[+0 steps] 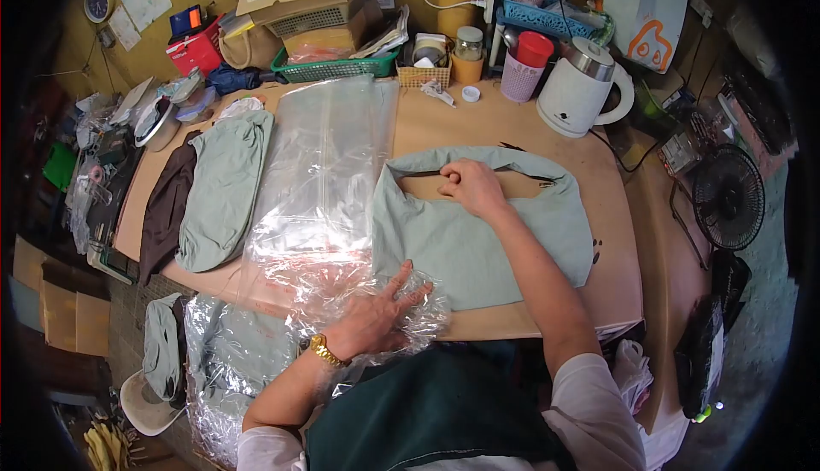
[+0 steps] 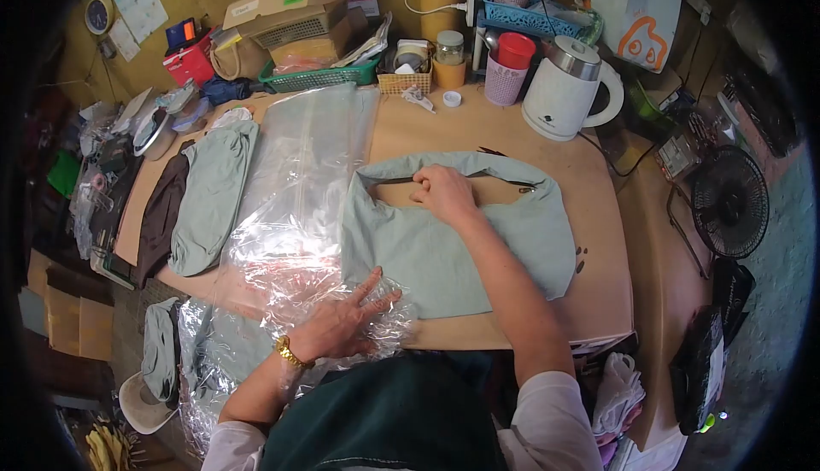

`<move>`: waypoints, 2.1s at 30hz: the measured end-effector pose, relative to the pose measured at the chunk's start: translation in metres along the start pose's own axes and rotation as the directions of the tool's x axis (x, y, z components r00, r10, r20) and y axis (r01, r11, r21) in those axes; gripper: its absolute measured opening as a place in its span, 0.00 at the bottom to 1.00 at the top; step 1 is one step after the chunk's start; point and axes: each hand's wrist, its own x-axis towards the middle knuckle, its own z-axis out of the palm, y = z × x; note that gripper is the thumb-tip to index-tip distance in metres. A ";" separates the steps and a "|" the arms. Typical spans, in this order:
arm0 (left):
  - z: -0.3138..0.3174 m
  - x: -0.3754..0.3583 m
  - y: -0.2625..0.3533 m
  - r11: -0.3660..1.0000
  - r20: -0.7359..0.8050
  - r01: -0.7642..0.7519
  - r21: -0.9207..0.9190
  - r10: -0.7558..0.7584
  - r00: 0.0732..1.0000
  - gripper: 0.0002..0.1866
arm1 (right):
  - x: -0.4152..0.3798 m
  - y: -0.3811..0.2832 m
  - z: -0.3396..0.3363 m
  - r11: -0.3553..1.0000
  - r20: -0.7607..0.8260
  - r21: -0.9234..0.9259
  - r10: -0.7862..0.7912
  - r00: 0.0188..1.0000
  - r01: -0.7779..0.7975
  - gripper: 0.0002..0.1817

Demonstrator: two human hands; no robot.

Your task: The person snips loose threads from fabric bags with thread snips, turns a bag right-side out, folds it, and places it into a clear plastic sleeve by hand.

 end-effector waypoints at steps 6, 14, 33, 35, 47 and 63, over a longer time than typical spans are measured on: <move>0.002 -0.001 0.002 1.000 -0.029 0.007 0.025 -0.006 1.000 0.55 | 0.027 -0.046 0.009 0.967 0.150 -0.024 0.255 0.955 -0.254 0.13; -0.070 -0.053 0.002 0.932 -0.302 -0.280 -0.231 0.205 0.931 0.41 | -0.053 -0.144 0.038 0.359 0.359 0.925 -0.711 0.605 -0.127 0.27; -0.115 -0.119 -0.082 0.385 -0.382 -0.230 -0.894 -0.387 0.839 0.10 | -0.100 -0.113 -0.066 0.897 0.894 0.428 -0.439 0.091 0.114 0.17; -0.112 -0.115 -0.091 0.364 -0.516 -0.391 -0.845 -0.370 0.772 0.07 | -0.114 -0.090 -0.055 0.841 0.835 0.541 -0.536 0.126 -0.008 0.17; -0.114 -0.115 -0.100 0.564 0.132 0.079 -0.822 0.053 0.990 0.16 | -0.125 -0.037 -0.077 -0.086 0.268 0.926 -0.536 0.801 -0.368 0.17; -0.074 -0.160 -0.082 0.363 -0.742 -0.651 -0.667 -0.406 0.533 0.24 | -0.110 -0.015 -0.134 0.443 0.486 0.866 -0.634 0.601 -0.233 0.22</move>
